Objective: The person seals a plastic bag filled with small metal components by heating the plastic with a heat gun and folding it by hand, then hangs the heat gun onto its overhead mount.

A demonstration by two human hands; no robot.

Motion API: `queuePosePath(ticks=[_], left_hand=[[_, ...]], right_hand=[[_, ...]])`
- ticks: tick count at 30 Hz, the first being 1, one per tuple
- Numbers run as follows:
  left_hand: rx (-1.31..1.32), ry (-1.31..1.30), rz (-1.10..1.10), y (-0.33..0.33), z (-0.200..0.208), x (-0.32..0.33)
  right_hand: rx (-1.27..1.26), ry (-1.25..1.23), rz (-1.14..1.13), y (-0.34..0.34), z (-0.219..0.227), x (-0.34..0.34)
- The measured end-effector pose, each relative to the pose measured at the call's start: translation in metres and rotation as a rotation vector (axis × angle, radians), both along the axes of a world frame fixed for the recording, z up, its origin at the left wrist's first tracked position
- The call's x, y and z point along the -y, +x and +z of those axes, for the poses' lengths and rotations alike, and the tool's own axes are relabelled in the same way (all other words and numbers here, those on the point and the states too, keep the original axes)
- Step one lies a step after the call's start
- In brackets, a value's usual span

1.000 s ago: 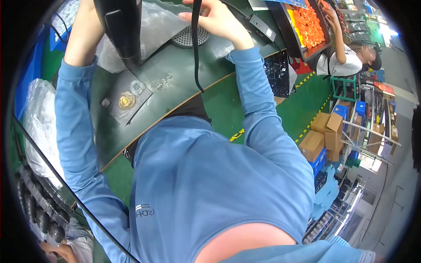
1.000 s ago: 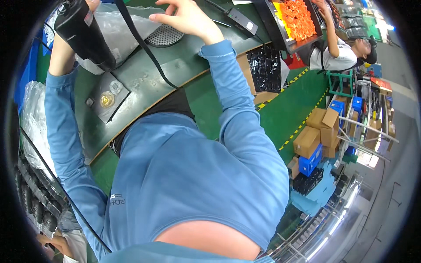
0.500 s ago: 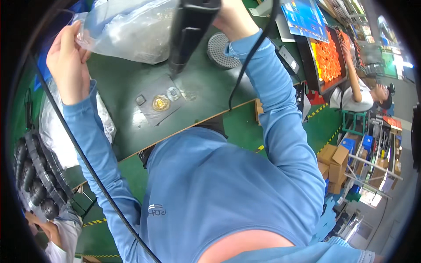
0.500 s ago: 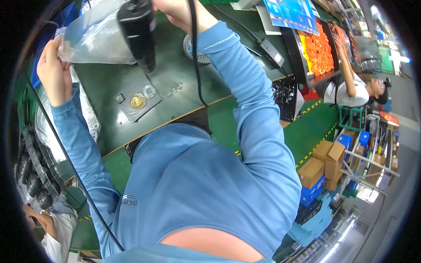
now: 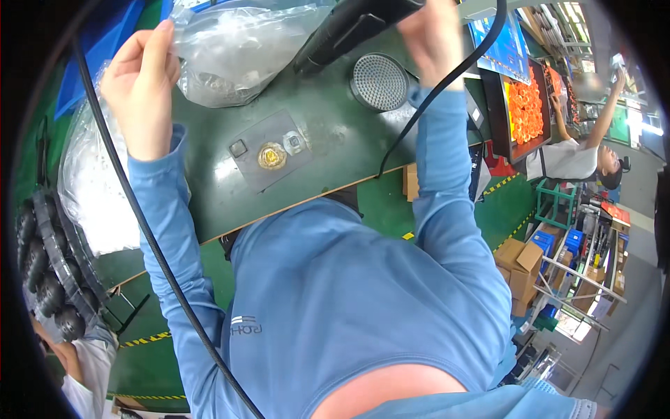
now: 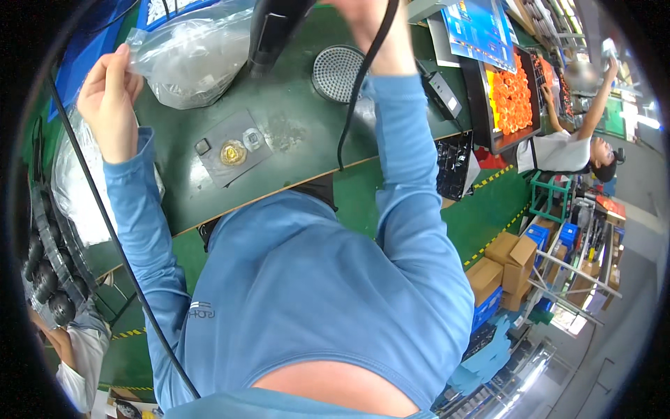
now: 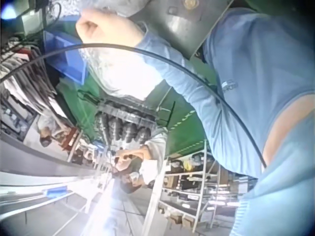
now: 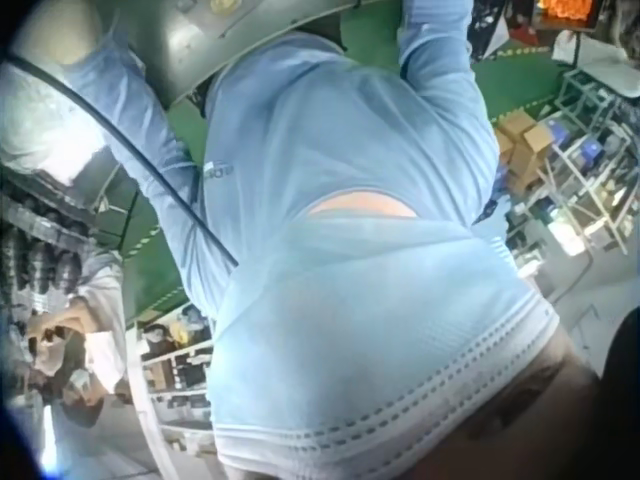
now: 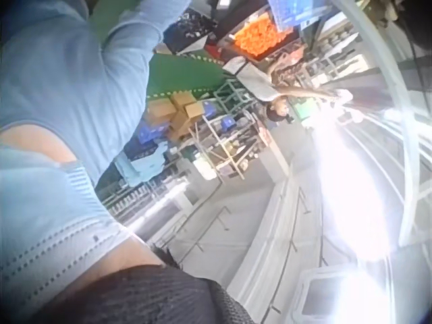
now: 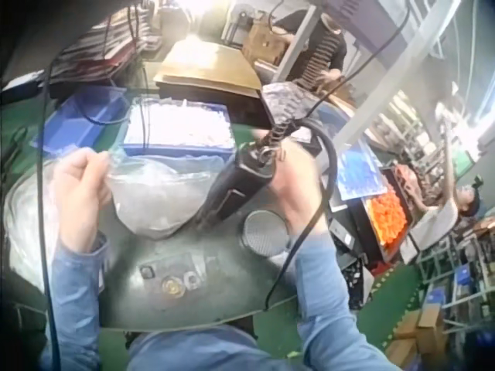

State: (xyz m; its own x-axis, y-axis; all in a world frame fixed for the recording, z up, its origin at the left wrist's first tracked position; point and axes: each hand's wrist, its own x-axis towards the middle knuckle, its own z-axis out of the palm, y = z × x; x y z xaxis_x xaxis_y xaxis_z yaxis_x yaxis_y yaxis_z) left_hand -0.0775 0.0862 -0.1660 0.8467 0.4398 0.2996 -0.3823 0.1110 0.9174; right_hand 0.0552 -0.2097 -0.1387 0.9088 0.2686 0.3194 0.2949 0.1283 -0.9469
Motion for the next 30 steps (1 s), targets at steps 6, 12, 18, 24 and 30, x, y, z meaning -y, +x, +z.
queuePosePath(ticks=[6,12,18,24,30], left_hand=[[0.060,-0.106,-0.049,0.011,-0.005,-0.002],[0.023,0.382,0.360,-0.014,-0.008,-0.011],[0.128,-0.252,0.252,0.002,-0.028,0.016],[0.129,-0.248,0.263,-0.013,-0.021,0.005],[0.139,-0.236,0.206,-0.008,-0.021,0.002]], right_hand=[[0.648,0.403,-0.242,-0.137,-0.009,-0.003],[0.622,-0.216,0.113,-0.186,-0.014,-0.112],[0.552,0.004,-0.333,-0.089,-0.011,-0.125],[0.663,-0.425,-0.230,-0.048,-0.012,-0.112],[0.925,-0.579,0.172,-0.054,0.027,-0.136]])
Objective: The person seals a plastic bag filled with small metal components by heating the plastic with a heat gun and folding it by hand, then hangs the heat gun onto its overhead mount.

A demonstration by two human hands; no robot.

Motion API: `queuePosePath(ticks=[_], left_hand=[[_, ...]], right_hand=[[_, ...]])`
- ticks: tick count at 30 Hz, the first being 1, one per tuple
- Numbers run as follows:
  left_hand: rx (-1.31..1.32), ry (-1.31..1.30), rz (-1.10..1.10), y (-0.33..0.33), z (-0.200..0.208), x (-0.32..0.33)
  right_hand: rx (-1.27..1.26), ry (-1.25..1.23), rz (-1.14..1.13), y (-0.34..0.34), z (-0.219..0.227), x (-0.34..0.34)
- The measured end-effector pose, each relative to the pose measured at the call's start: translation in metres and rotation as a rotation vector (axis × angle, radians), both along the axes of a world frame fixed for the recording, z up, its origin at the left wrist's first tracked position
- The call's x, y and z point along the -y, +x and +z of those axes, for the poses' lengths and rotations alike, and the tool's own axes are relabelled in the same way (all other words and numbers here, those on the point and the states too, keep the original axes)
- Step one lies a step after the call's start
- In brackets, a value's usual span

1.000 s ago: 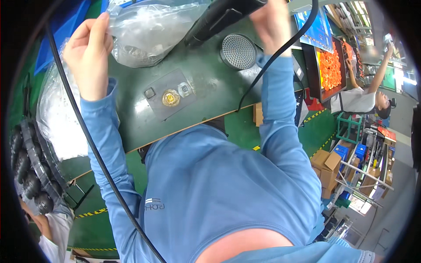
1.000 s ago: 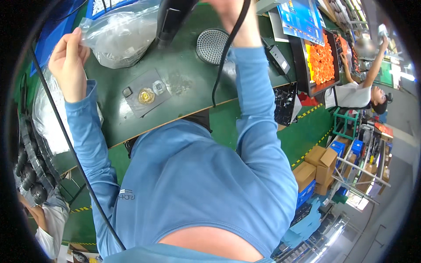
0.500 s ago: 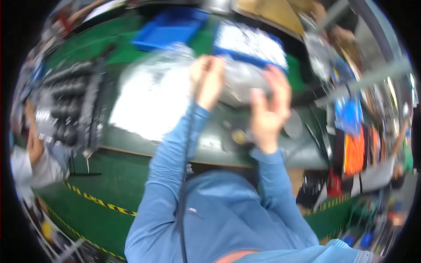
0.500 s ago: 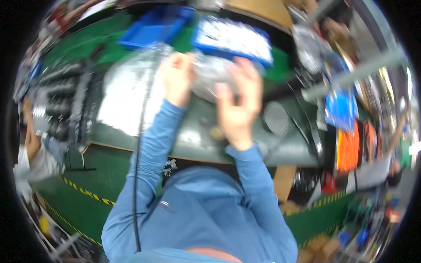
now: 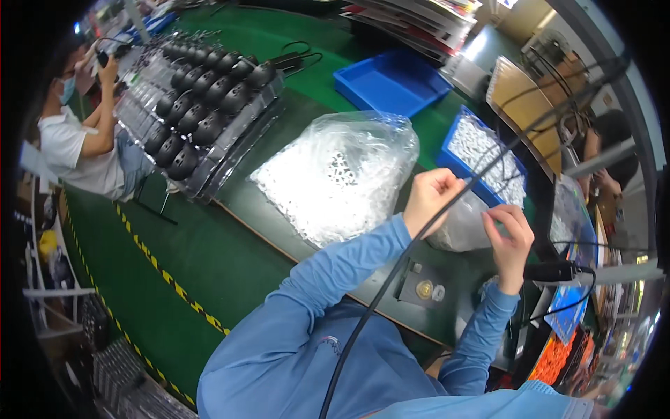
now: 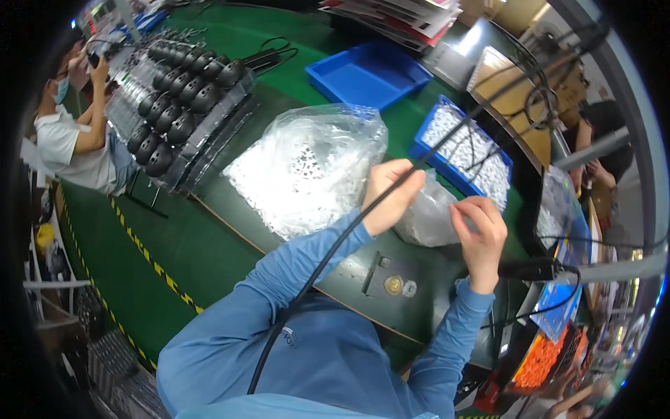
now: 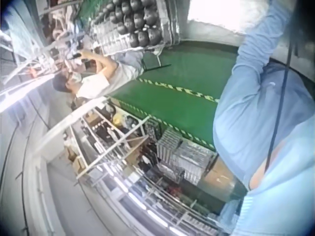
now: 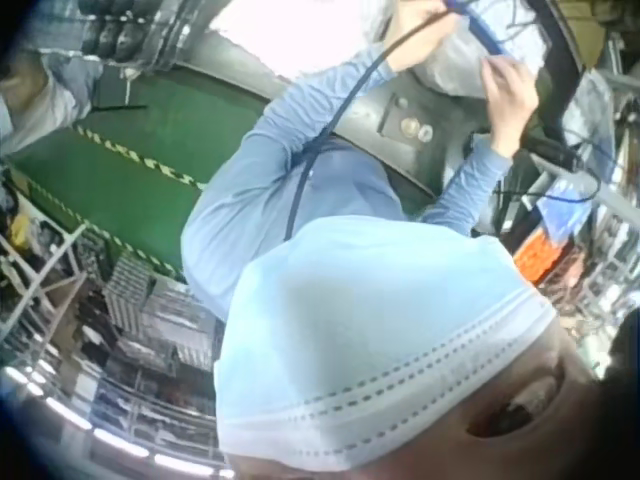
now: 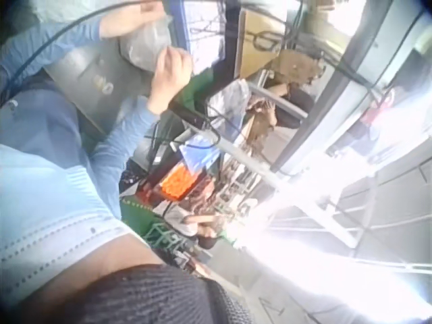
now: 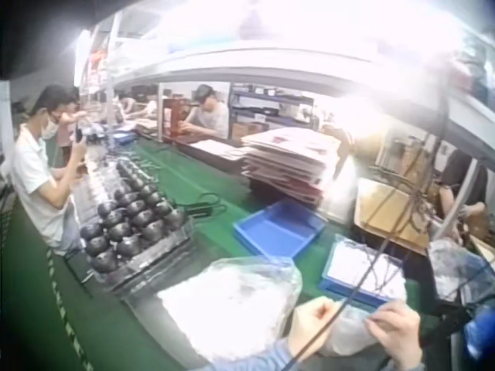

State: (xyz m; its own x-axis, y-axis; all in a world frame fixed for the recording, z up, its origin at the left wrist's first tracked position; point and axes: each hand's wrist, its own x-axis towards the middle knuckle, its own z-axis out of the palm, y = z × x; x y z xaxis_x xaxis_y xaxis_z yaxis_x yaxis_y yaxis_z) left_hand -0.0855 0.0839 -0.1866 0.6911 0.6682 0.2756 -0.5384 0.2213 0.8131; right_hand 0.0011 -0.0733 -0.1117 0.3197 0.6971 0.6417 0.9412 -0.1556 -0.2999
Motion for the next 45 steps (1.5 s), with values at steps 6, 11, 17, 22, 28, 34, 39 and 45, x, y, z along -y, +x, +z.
queuePosePath(ticks=[6,11,17,22,28,34,39,45], left_hand=[[-0.032,0.071,-0.028,0.003,-0.004,0.004],[-0.014,0.163,-0.012,-0.008,0.008,0.012],[-0.025,0.222,0.036,-0.001,-0.011,0.006],[-0.116,0.207,0.052,0.004,-0.010,0.003],[0.075,0.104,-0.202,0.001,-0.011,0.008],[0.022,0.061,-0.176,-0.003,-0.011,0.011],[-0.059,0.164,-0.047,-0.004,-0.007,0.004],[0.153,0.679,0.010,0.013,-0.015,-0.011]], right_hand=[[-0.058,-0.139,-0.062,0.004,0.012,-0.010],[-0.380,-0.292,-0.022,-0.008,0.013,-0.009],[-0.029,-0.445,-0.129,-0.015,0.011,-0.011],[0.296,-0.606,-0.270,0.000,0.005,0.008],[-0.031,-0.666,-0.196,0.029,-0.022,0.038],[-0.382,-0.361,0.023,0.025,-0.039,0.036],[-0.460,-0.144,0.064,0.002,-0.018,0.015],[-0.635,-0.002,0.098,-0.009,0.005,0.016]])
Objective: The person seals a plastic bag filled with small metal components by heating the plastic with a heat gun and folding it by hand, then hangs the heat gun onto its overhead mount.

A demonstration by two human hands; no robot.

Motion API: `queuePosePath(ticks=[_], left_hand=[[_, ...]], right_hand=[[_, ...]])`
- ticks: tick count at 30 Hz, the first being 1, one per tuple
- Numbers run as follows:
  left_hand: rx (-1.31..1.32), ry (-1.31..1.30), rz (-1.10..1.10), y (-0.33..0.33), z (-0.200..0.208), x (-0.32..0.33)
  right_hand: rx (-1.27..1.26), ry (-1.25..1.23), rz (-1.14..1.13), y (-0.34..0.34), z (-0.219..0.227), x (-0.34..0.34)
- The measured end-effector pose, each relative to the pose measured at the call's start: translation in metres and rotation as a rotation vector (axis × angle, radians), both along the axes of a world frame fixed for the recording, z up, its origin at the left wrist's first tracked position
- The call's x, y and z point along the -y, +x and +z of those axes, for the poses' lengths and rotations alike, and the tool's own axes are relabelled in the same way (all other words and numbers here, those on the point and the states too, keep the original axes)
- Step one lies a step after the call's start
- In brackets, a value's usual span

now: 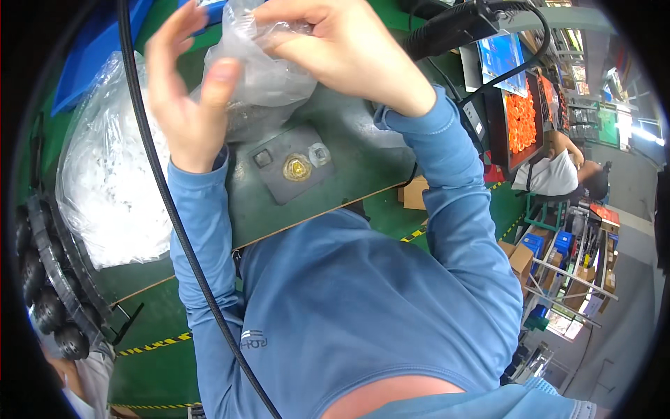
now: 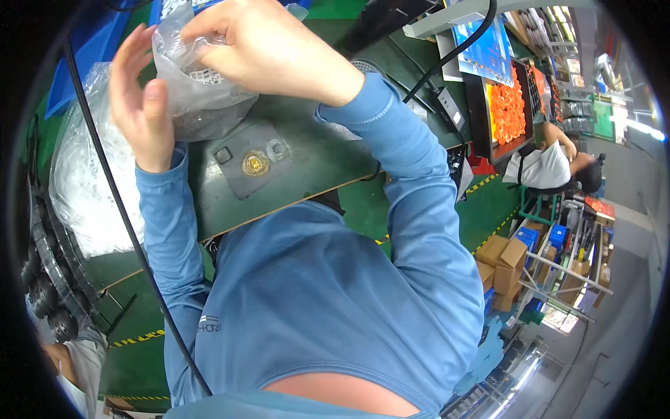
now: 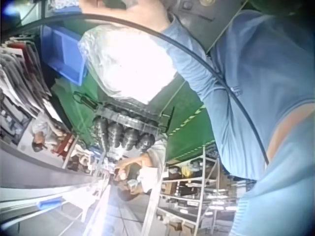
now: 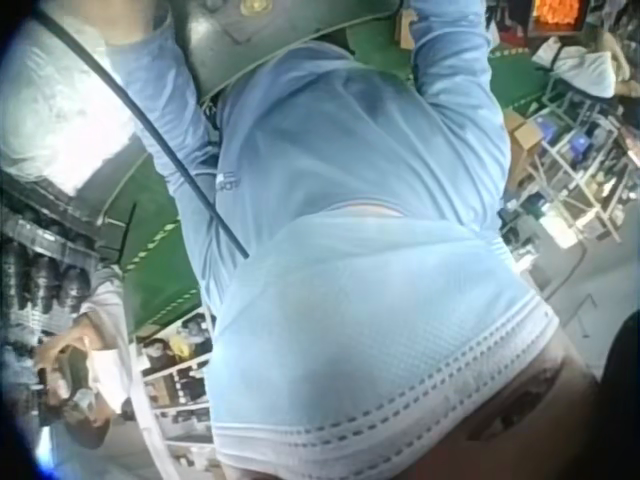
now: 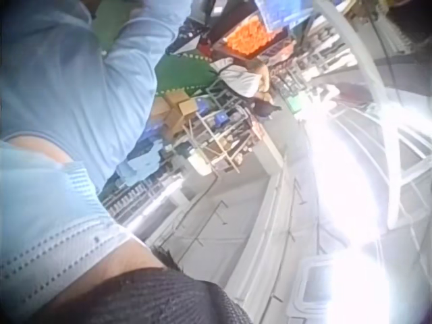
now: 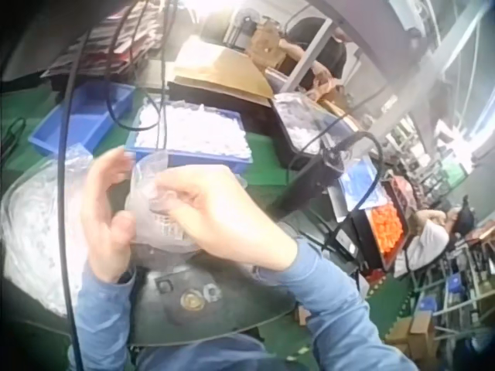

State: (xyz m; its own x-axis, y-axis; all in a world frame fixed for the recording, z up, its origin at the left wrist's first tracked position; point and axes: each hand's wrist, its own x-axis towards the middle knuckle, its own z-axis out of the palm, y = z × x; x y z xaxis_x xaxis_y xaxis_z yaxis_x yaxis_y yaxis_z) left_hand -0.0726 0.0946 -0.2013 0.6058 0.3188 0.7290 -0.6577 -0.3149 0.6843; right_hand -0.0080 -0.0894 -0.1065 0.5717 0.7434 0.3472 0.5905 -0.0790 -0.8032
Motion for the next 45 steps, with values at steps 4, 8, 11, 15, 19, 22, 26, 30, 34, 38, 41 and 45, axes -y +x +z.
queuePosePath(ticks=[4,8,11,15,19,22,26,30,34,38,41,45], left_hand=[[-0.076,-0.070,-0.101,-0.006,0.003,0.012],[-0.164,-0.022,-0.339,-0.010,0.009,0.006],[-0.419,-0.057,-0.380,-0.023,0.017,0.006],[-0.440,0.002,-0.371,-0.031,0.020,0.002],[-0.382,0.134,-0.440,-0.033,0.020,-0.002],[-0.359,0.127,-0.488,-0.035,0.019,-0.003],[-0.388,0.010,-0.414,-0.037,0.014,-0.003],[-0.413,-0.009,-0.312,-0.040,0.009,-0.004],[-0.410,-0.055,-0.338,-0.038,0.009,-0.005],[-0.375,-0.037,-0.312,-0.034,-0.001,-0.010],[-0.368,-0.059,-0.320,-0.032,-0.001,-0.006],[-0.367,-0.067,-0.286,-0.035,0.005,-0.005]], right_hand=[[0.637,0.048,0.085,0.001,-0.006,-0.002],[0.513,-0.016,0.034,-0.006,-0.029,-0.005],[0.357,-0.055,0.034,-0.009,-0.022,0.006],[0.405,-0.134,0.035,-0.019,-0.017,0.023],[0.551,-0.235,-0.125,-0.031,-0.013,0.032],[0.628,-0.371,-0.181,-0.033,-0.013,0.032],[0.814,-0.269,-0.196,-0.026,-0.017,0.029],[0.759,-0.246,-0.111,-0.028,0.008,0.019],[1.080,-0.494,-0.262,-0.034,0.023,0.032],[1.611,-0.858,-0.210,-0.022,0.030,0.044],[1.525,-0.719,-0.180,-0.001,0.025,0.053],[1.104,-0.215,-0.407,0.003,0.047,0.057]])
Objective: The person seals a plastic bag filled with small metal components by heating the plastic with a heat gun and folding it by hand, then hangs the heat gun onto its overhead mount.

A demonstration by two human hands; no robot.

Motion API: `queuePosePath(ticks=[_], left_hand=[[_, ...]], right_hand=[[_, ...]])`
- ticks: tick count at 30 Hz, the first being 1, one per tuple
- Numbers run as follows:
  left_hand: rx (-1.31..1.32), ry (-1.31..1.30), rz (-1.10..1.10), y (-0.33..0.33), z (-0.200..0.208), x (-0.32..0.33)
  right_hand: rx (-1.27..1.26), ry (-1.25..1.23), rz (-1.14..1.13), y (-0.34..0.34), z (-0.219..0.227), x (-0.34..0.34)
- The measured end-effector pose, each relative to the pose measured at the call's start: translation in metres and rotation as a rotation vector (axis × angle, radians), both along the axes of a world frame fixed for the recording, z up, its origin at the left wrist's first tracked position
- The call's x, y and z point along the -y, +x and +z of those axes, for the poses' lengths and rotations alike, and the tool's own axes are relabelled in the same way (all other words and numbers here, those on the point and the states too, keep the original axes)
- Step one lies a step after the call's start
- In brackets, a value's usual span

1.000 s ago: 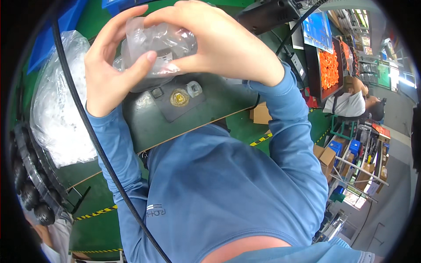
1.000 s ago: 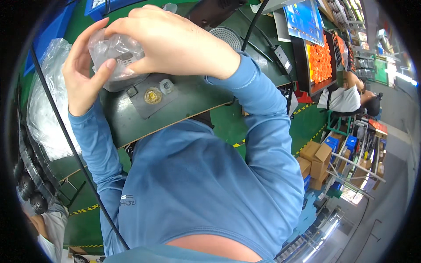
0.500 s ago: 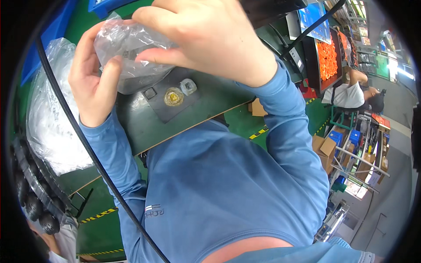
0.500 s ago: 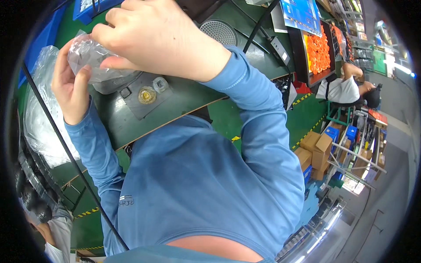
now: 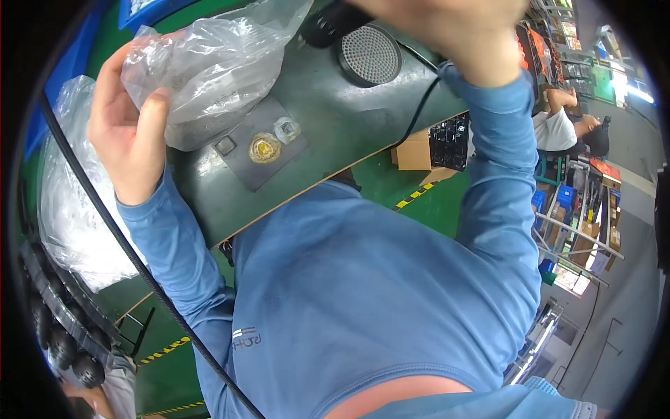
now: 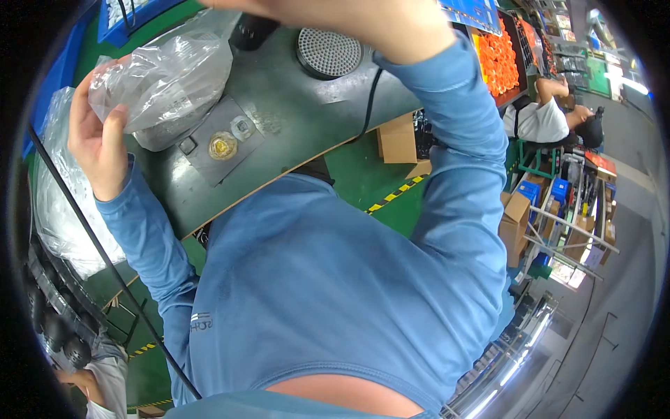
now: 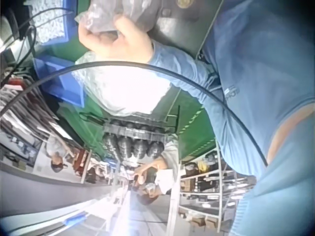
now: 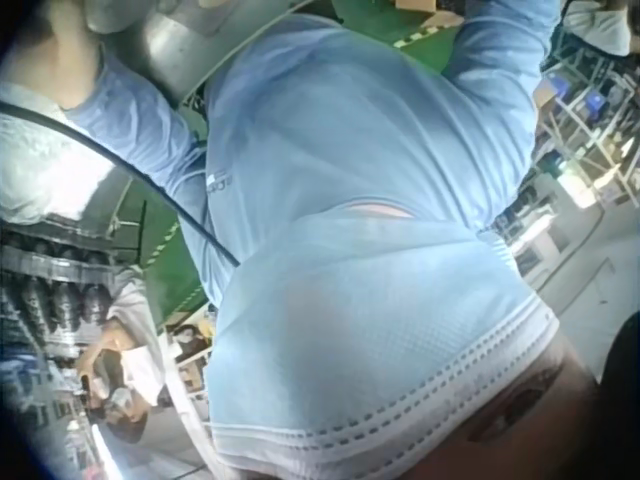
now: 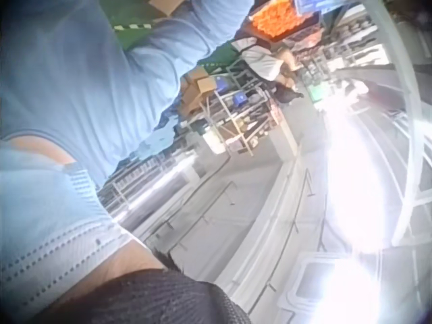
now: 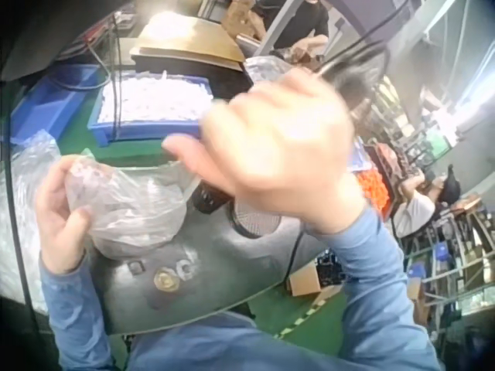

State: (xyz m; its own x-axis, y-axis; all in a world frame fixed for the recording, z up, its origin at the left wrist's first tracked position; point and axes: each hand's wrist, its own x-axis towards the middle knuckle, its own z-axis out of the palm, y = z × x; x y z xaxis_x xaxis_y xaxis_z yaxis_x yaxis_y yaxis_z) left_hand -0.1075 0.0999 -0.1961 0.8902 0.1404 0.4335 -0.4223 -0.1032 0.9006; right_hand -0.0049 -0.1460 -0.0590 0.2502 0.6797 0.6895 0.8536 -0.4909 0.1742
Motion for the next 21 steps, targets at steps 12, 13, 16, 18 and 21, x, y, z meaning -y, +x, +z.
queuePosePath(ticks=[12,13,16,18,21], left_hand=[[0.034,0.012,0.061,0.010,-0.004,0.003],[0.034,0.016,0.056,0.010,-0.004,0.002],[0.049,0.050,0.058,0.010,-0.005,0.001],[0.052,0.063,0.071,0.012,-0.004,0.000],[0.057,0.106,0.096,0.016,-0.008,-0.002]], right_hand=[[-0.046,-0.729,-0.208,0.000,0.012,0.017],[-0.054,-0.748,-0.215,0.001,0.012,0.016],[-0.092,-0.822,-0.269,-0.005,0.018,0.009],[-0.147,-0.827,-0.290,-0.005,0.024,0.007],[0.038,-0.624,-0.158,0.026,-0.016,0.026]])
